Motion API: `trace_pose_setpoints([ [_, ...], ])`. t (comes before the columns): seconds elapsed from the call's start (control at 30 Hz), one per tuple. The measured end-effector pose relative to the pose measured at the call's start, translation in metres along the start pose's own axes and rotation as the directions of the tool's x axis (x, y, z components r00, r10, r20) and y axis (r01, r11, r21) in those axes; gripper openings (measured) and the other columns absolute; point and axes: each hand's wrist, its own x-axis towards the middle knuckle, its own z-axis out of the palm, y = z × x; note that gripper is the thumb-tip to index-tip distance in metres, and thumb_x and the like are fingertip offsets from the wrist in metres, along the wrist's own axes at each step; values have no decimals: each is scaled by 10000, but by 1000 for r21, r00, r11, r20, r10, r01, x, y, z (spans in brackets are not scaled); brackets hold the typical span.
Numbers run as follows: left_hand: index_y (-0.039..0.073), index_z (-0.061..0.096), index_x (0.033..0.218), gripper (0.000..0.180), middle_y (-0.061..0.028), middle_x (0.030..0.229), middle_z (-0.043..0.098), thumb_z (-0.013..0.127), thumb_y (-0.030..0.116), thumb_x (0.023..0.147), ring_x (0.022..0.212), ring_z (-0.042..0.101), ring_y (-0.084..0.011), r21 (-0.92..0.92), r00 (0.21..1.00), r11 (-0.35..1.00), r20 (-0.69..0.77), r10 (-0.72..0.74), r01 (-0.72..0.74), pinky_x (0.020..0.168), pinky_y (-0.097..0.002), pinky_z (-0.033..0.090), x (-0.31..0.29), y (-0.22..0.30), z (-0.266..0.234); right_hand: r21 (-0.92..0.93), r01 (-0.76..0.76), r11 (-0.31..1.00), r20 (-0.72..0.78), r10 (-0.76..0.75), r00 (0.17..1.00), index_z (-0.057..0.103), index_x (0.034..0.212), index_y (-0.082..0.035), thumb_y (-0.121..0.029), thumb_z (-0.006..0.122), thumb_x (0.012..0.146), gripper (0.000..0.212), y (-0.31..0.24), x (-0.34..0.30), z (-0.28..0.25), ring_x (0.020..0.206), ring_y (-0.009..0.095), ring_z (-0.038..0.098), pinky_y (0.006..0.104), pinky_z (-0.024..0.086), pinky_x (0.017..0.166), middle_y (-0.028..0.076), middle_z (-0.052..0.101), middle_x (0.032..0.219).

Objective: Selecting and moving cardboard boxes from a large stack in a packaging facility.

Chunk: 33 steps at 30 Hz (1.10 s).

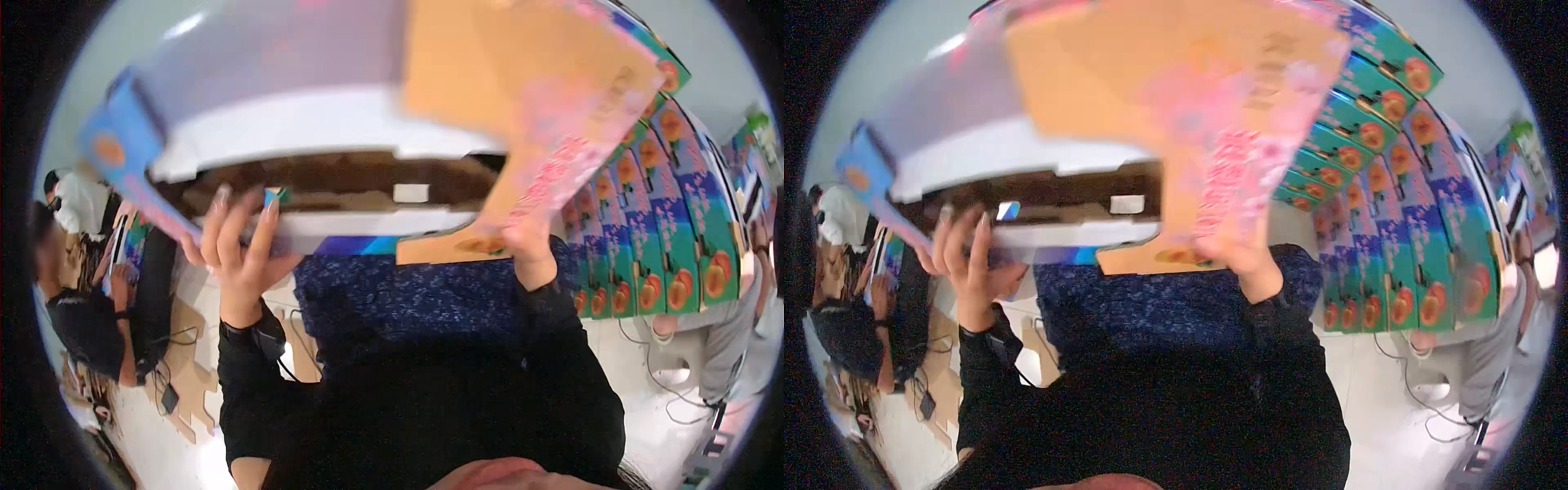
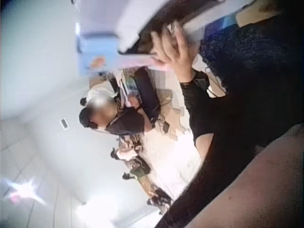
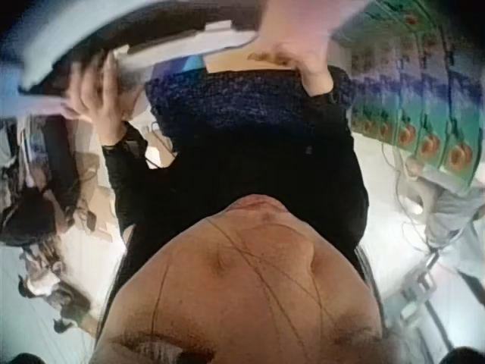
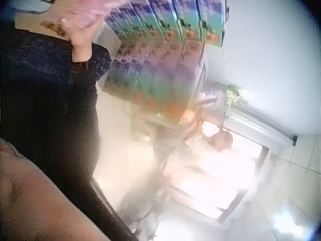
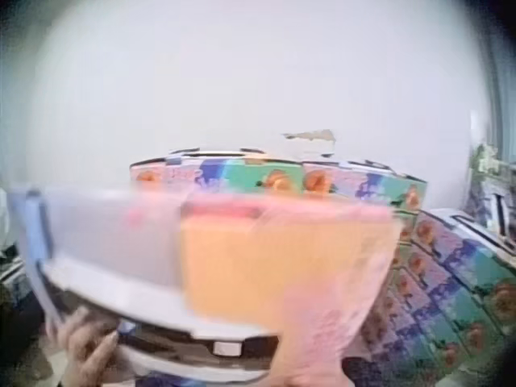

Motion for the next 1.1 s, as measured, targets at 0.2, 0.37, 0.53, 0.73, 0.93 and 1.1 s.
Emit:
trace_pose_setpoints([
  [0.2,223,-65,1503,1238,-270,1449,242,789,529,660,1384,148,-447,-227,924,966,-329,-194,121,1095,-618,60,66,54,37,-259,430,865,-594,-494,635,487,1184,59,-305,610,825,525,-69,-98,-103,921,269,625,409,526,795,186,608,1073],
  [0.37,143,250,1364,809,-216,1370,368,733,322,741,1282,358,-415,-290,908,957,-395,-140,21,1055,-615,219,63,68,54,-995,-30,93,-96,-989,113,455,1285,38,-383,580,885,594,-229,-207,-180,1018,262,614,380,521,883,164,596,1155],
  [0.53,127,302,1348,727,-200,1366,400,693,234,745,1297,342,-413,-431,941,900,-277,-195,60,1048,-570,235,50,83,70,-900,81,428,-411,-896,169,467,1272,48,-353,551,892,559,-343,-242,-171,1044,287,603,408,507,905,179,592,1169],
  [0.73,137,436,1280,590,-158,1365,438,691,205,752,1313,329,-393,-476,965,874,-172,-199,96,1067,-540,219,42,87,78,-553,-50,831,-767,-486,419,482,1255,61,-317,517,901,519,-397,-275,-237,1074,318,590,442,489,932,197,588,1184],
  [0.93,158,503,1235,526,-115,1343,475,682,179,740,1310,378,-349,-565,971,817,-111,-213,115,1099,-479,160,38,94,91,-390,-104,915,-824,-297,482,496,1238,74,-282,483,910,484,-402,-270,-266,1104,348,576,476,471,959,216,583,1200],
  [1.1,155,531,1224,516,-103,1337,488,686,161,731,1300,400,-330,-592,977,793,-44,-210,144,1095,-468,170,32,101,96,-355,-72,932,-857,-293,424,502,1232,81,-255,467,911,466,-403,-260,-278,1124,365,567,489,462,974,231,577,1213],
])
